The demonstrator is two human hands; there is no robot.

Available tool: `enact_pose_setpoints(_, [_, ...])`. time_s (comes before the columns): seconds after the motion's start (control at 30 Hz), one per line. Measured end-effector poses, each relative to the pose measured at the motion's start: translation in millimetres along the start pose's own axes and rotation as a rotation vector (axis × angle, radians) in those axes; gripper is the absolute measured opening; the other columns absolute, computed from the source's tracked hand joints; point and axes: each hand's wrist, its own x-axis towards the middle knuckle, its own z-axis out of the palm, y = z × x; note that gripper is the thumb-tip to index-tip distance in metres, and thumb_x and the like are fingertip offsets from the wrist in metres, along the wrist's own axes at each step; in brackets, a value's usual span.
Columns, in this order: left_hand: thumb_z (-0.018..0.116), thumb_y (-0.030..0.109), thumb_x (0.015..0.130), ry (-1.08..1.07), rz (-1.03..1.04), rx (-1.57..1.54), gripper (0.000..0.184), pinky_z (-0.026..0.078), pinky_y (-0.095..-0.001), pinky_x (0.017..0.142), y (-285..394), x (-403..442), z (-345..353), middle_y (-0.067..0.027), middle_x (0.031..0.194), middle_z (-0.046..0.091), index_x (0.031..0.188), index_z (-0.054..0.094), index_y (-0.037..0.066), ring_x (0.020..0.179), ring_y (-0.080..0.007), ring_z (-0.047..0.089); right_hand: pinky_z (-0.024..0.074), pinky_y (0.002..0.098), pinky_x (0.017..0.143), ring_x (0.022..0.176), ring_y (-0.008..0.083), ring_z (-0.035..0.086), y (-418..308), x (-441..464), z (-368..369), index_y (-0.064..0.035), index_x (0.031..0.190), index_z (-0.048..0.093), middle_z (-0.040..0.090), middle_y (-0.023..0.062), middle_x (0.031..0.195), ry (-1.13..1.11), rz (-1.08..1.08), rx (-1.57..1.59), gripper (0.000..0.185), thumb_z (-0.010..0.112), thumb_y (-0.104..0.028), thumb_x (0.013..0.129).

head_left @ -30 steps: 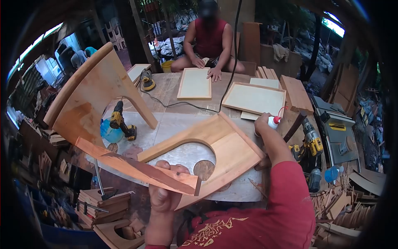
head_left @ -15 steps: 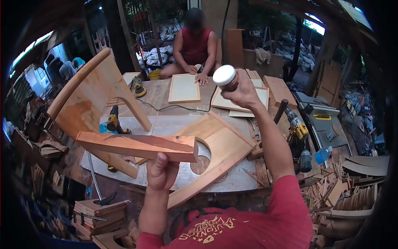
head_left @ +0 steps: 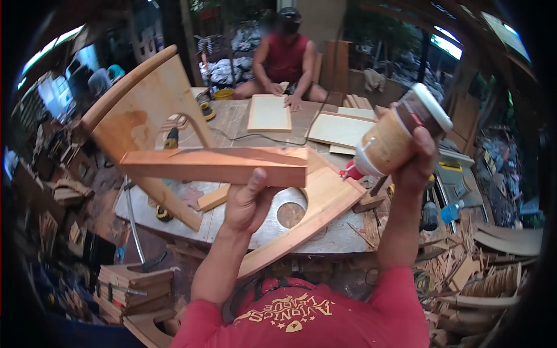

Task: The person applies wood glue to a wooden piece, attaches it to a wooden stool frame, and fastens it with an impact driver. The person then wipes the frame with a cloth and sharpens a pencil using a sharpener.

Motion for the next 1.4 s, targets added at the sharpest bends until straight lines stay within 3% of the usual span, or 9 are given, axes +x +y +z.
enact_pose_setpoints(0.1, [0.070,0.027,0.091,0.026,0.013,-0.021,0.054,0.054,-0.0396,0.094,-2.4,-9.5,-5.3,-0.0113,0.123,0.058,0.133,0.045,0.004,0.113,-0.0240,0.060,0.0530,0.0475,0.096,0.112,0.0373,0.061,-18.3,-7.9,15.5,0.0069,0.138,0.038,0.055,0.0276,0.126,-0.059,-0.019,0.064,0.082,0.070,-0.043,0.082])
enact_pose_setpoints(0.13, [0.070,0.027,0.091,0.030,0.026,-0.028,0.053,0.055,-0.0393,0.093,-0.4,-10.6,-2.0,-0.0111,0.123,0.058,0.132,0.045,0.004,0.112,-0.0238,0.060,0.0523,0.0492,0.097,0.116,0.0409,0.059,-24.1,-6.7,11.2,0.0070,0.141,0.034,0.052,0.0293,0.130,-0.184,0.034,0.105,0.083,0.068,-0.043,0.083])
enact_pose_setpoints(0.27, [0.070,0.028,0.091,0.004,0.022,-0.040,0.054,0.055,-0.0391,0.092,7.0,-9.6,-2.6,-0.0115,0.123,0.058,0.132,0.045,0.004,0.112,-0.0236,0.060,0.0512,0.0538,0.098,0.119,0.0439,0.056,-45.3,-11.5,34.4,0.0071,0.143,0.030,0.047,0.0310,0.135,-0.151,0.019,0.220,0.081,0.059,-0.047,0.092])
enact_pose_setpoints(0.43, [0.070,0.033,0.089,0.016,0.142,-0.120,0.058,0.047,-0.0421,0.107,31.7,-4.2,-2.6,-0.0104,0.128,0.058,0.134,0.045,0.005,0.121,-0.0240,0.056,0.0524,0.0555,0.095,0.117,0.0424,0.058,-52.2,1.4,61.7,0.0055,0.144,0.031,0.050,0.0294,0.134,-0.099,0.018,0.401,0.078,0.051,-0.053,0.096])
enact_pose_setpoints(0.7, [0.070,0.033,0.089,-0.007,0.183,-0.172,0.056,0.041,-0.0397,0.111,46.7,5.3,-9.0,-0.0047,0.130,0.057,0.134,0.048,0.009,0.124,-0.0198,0.053,0.0586,0.0444,0.086,0.102,0.0326,0.067,-61.8,34.1,117.3,0.0069,0.130,0.048,0.065,0.0215,0.112,-0.226,-0.065,0.132,0.061,0.059,-0.043,0.096])
enact_pose_setpoints(0.83, [0.070,0.042,0.087,0.024,0.189,-0.092,0.063,0.036,-0.0437,0.113,38.8,4.5,-14.0,-0.0057,0.134,0.056,0.137,0.048,0.010,0.128,-0.0221,0.049,0.0583,0.0420,0.085,0.100,0.0301,0.068,-63.7,37.8,141.9,0.0062,0.128,0.049,0.065,0.0194,0.110,-0.300,-0.097,0.111,0.058,0.061,-0.040,0.095])
enact_pose_setpoints(1.03, [0.069,0.040,0.088,0.017,0.200,-0.083,0.060,0.037,-0.0436,0.112,40.5,4.9,-15.2,-0.0051,0.132,0.057,0.136,0.048,0.010,0.127,-0.0219,0.051,0.0578,0.0385,0.084,0.096,0.0262,0.068,-64.1,32.8,158.1,0.0051,0.125,0.052,0.066,0.0161,0.107,-0.341,-0.103,0.107,0.053,0.065,-0.036,0.094])
enact_pose_setpoints(1.13, [0.069,0.033,0.090,-0.005,0.213,-0.144,0.057,0.043,-0.0394,0.110,44.6,5.7,-12.8,-0.0078,0.131,0.056,0.135,0.046,0.006,0.124,-0.0214,0.054,0.0575,0.0367,0.083,0.095,0.0243,0.068,-64.2,31.1,161.4,0.0046,0.123,0.053,0.066,0.0145,0.106,-0.350,-0.108,0.106,0.051,0.067,-0.034,0.093])
enact_pose_setpoints(1.4, [0.069,0.038,0.089,-0.002,0.219,-0.104,0.061,0.040,-0.0421,0.111,46.8,8.5,-13.7,-0.0080,0.132,0.056,0.136,0.046,0.007,0.125,-0.0226,0.052,0.0552,0.0300,0.081,0.089,0.0161,0.067,-60.2,30.3,176.3,0.0014,0.116,0.058,0.066,0.0076,0.099,-0.308,-0.166,0.178,0.044,0.075,-0.027,0.088])
